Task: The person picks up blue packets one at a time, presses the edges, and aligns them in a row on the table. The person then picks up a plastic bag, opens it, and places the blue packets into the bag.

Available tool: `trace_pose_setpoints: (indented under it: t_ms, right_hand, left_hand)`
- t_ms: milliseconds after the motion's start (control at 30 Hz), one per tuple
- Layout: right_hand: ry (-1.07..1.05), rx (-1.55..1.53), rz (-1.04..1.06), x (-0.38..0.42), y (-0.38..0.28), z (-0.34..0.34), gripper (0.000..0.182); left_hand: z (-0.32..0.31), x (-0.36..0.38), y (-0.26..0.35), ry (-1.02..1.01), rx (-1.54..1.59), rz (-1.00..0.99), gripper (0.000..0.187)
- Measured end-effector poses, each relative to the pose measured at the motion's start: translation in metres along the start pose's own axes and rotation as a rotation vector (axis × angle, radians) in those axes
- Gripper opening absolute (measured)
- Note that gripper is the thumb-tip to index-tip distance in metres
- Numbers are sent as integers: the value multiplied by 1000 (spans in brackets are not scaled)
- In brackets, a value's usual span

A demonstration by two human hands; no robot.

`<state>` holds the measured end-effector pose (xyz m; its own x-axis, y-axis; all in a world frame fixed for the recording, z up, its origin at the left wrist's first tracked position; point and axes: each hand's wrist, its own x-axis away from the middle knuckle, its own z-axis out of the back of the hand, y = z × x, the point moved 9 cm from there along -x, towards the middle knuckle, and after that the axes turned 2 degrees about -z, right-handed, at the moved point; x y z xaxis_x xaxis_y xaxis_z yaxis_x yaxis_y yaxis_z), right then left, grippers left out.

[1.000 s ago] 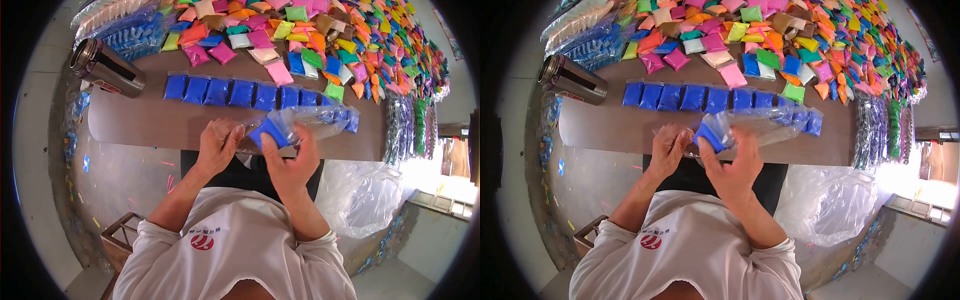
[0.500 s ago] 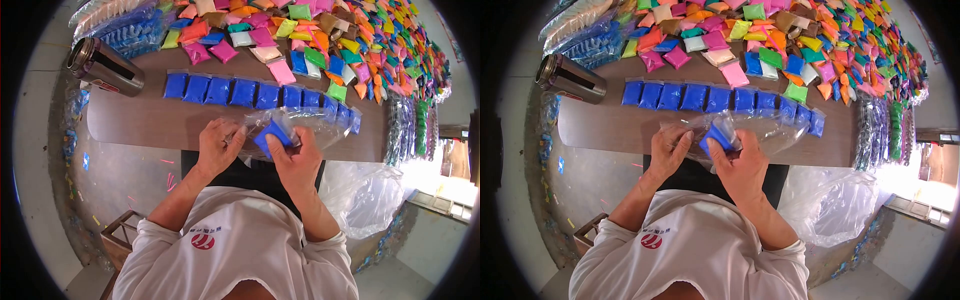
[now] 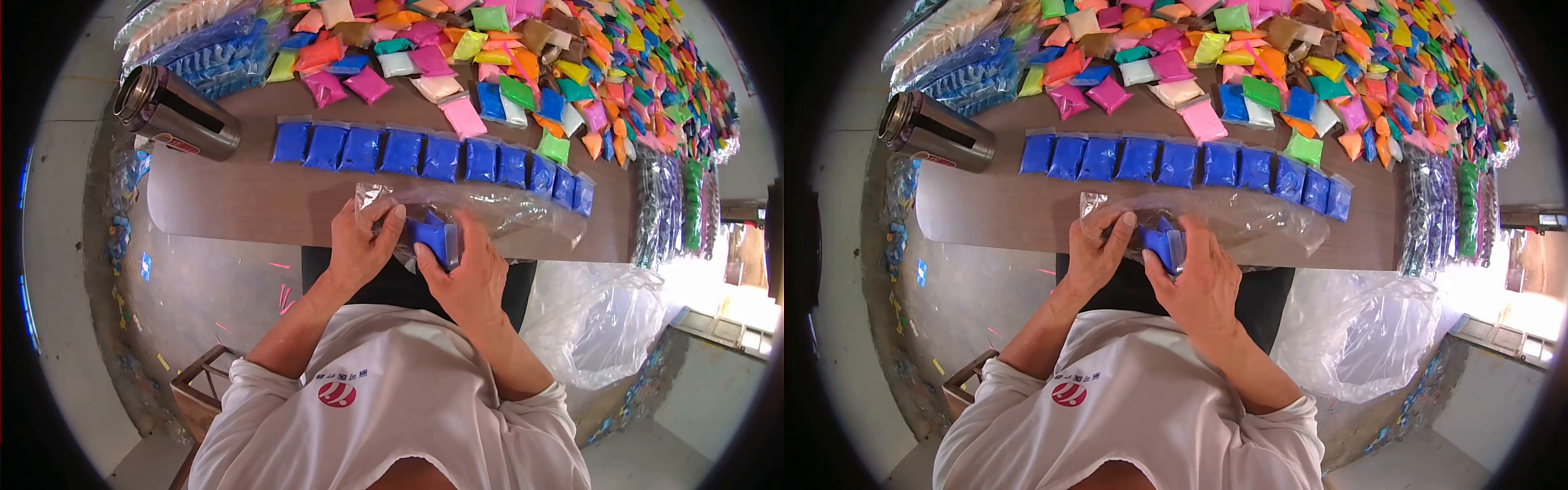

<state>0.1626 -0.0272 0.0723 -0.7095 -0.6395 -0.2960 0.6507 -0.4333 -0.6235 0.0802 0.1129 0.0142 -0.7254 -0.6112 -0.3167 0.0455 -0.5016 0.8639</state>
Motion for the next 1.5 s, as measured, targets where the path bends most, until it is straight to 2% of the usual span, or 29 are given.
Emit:
trace_pose_setpoints:
  t_ms: [133,233,333,533,633,733,833,933,1033,1133,1233,1333,1433,1500]
  right_hand:
    - [-199,22,-8,-1,-5,-9,41]
    - [-176,47,-5,-8,-3,-17,37]
    - [-285,169,-47,-21,-1,-22,35]
    - [-267,45,-72,-17,-4,-30,39]
    - [-257,-137,-22,-18,-7,-24,45]
    - [-281,-112,81,-10,-15,-30,47]
    - [-418,-25,49,-8,-15,-43,54]
    - [-335,-212,56,-18,-23,-30,61]
    - [-527,-403,-205,-15,-10,-32,65]
    - [-485,-582,-236,-10,-3,-32,58]
    - [-338,-435,35,-11,-11,-26,51]
    - [-412,-359,29,-8,-17,-37,47]
    - [-364,-426,57,-8,-22,-48,45]
    - [-408,-503,-52,-8,-17,-44,42]
  left_hand:
    - [-1,1,-3,-57,-58,29,19]
    - [-1,-2,-4,-55,-43,39,19]
    - [4,-6,6,2,-12,11,15]
    - [4,-5,1,-38,37,163,19]
    - [0,-1,-4,-66,91,261,19]
    - [4,-8,15,4,23,27,18]
    - [6,-8,17,20,66,54,18]
    - [7,-4,4,-23,173,230,22]
    - [5,-3,-9,9,334,219,28]
    - [5,2,-11,-40,339,322,30]
    - [5,-1,-2,-35,484,277,29]
    - [2,3,-11,-84,506,314,29]
    - [1,1,-2,-104,445,310,27]
    - [1,1,-6,-95,438,283,25]
